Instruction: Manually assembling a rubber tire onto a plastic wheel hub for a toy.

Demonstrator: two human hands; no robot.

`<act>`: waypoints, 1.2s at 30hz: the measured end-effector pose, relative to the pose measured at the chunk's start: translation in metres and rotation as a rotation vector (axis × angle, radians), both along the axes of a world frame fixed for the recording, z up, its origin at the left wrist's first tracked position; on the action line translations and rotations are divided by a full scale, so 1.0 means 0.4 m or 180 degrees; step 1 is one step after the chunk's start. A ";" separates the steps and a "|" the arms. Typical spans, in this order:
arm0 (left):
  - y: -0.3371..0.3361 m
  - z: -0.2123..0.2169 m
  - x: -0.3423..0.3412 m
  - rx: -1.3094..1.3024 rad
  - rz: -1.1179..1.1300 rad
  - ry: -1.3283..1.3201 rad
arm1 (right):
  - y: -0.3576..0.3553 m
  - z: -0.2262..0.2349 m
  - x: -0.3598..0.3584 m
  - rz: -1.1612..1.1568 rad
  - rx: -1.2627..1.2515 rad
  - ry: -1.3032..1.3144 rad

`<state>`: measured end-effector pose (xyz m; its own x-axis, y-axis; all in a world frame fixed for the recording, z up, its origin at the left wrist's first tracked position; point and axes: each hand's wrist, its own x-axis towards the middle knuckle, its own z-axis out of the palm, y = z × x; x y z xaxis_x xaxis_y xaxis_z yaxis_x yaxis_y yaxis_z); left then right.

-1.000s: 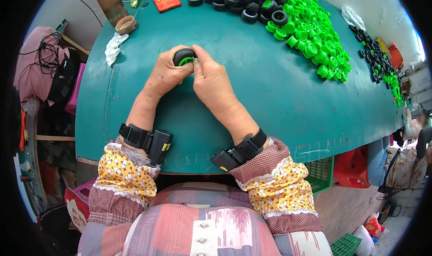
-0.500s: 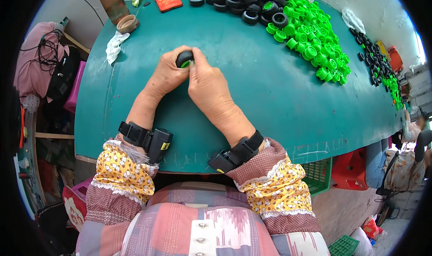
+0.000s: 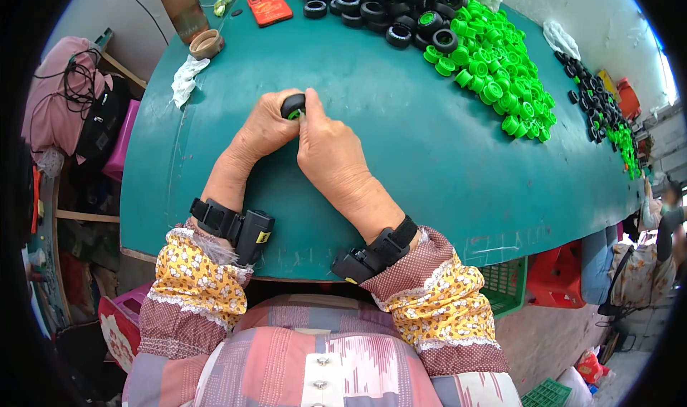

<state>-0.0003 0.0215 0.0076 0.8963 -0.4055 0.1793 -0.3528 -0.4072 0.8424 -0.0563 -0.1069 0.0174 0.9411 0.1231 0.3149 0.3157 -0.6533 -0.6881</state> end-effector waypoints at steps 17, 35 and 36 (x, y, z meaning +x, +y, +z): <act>-0.020 0.002 0.000 0.0348 0.0408 -0.0311 | -0.007 -0.018 0.023 -0.0086 0.0144 -0.0074; -0.029 -0.001 -0.006 -0.0674 0.0101 -0.0723 | -0.039 -0.015 0.048 0.0220 0.1723 0.0925; -0.028 -0.001 -0.004 -0.0674 0.0132 -0.0792 | -0.035 -0.019 0.048 0.0139 0.1415 0.0593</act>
